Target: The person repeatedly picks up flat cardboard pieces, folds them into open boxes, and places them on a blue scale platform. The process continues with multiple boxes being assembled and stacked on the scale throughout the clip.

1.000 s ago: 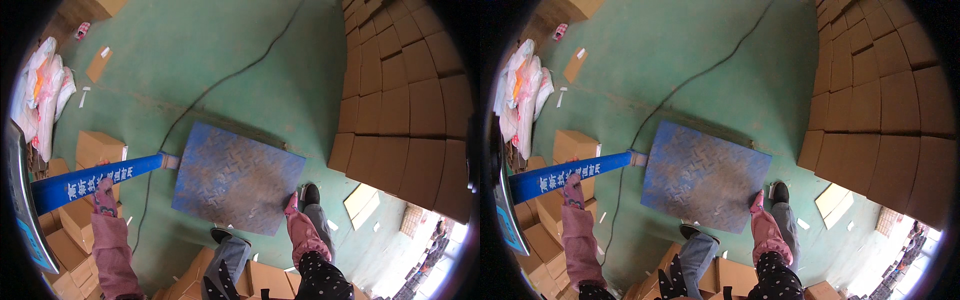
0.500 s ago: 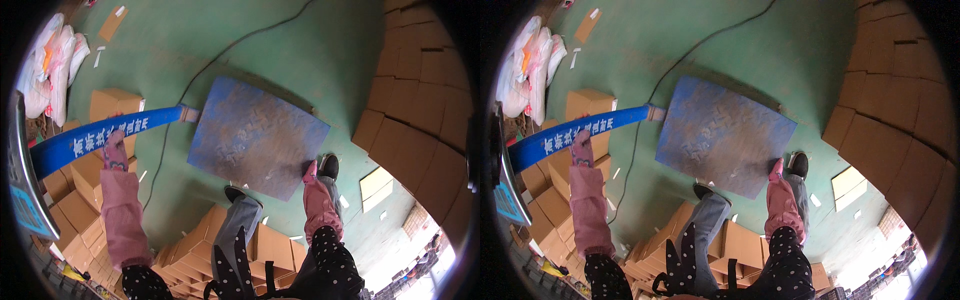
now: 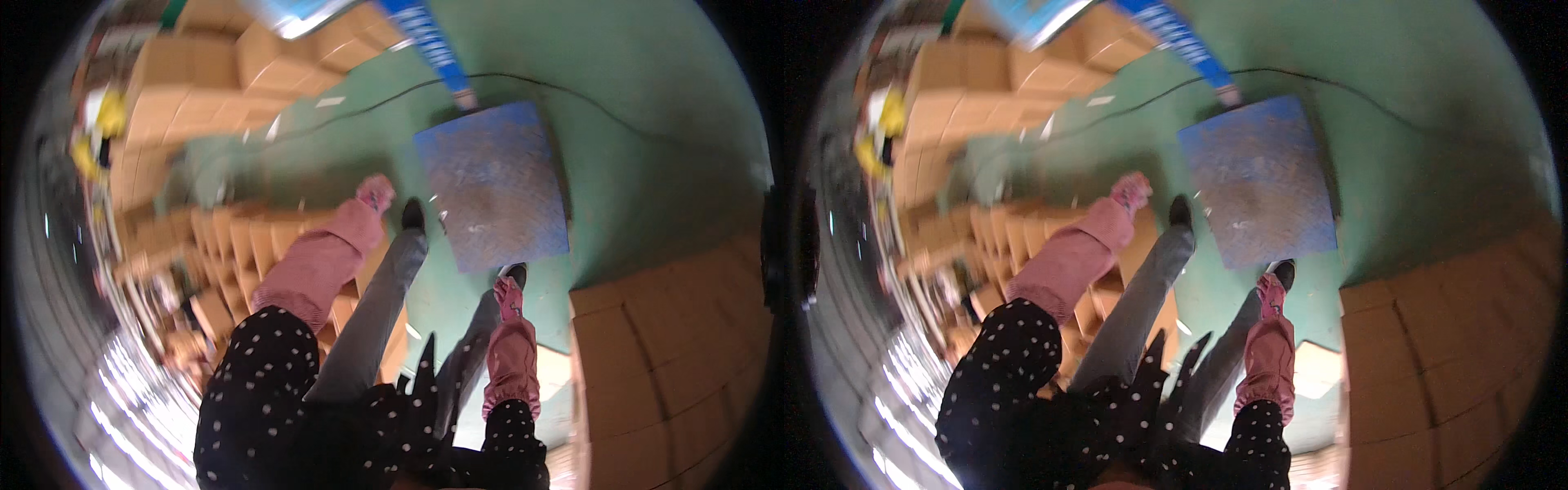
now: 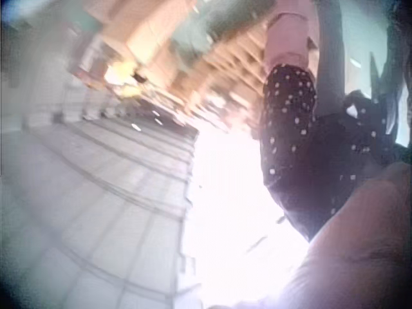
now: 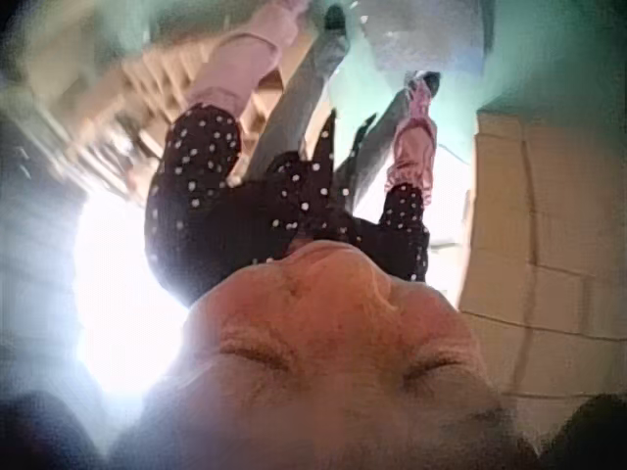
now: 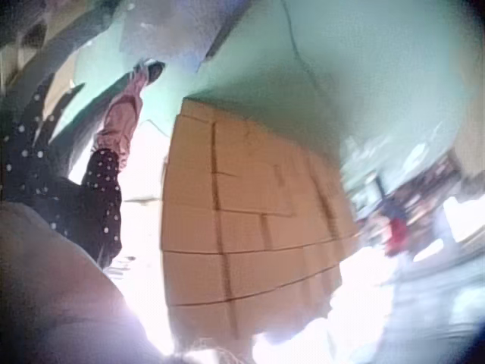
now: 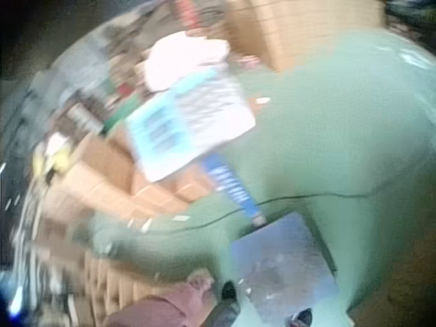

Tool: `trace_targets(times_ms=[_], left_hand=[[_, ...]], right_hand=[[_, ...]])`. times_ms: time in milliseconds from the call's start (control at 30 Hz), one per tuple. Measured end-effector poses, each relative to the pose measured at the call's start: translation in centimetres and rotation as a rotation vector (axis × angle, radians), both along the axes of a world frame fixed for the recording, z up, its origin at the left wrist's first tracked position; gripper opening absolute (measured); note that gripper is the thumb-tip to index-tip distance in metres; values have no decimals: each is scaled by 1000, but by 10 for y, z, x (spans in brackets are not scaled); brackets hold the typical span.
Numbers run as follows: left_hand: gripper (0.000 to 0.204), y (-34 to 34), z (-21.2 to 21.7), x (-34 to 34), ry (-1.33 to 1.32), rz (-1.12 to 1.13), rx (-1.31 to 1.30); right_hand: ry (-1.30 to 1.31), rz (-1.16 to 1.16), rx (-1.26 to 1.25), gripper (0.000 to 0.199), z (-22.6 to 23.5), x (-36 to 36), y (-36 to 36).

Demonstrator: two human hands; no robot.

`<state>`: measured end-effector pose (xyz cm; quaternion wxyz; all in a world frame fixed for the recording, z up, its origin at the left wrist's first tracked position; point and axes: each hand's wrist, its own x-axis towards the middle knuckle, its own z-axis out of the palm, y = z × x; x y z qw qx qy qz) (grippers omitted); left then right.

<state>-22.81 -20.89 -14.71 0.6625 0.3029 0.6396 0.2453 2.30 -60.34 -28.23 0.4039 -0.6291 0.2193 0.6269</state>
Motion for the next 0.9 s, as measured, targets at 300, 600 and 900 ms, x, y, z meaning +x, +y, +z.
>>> trace_targets(times_ms=[300, 600, 900], left_hand=[[21, -473, 26, -93, -305, 1034, -405], [20, -597, 19, 2, -212, 1514, -488], [19, -624, 16, 50, -750, 1262, -6]], right_hand=[[-17, 513, 43, 41, 52, 202, -74], [175, 607, 108, 39, 19, 219, 13], [-144, 1200, 288, 27, 48, -38, 184]])
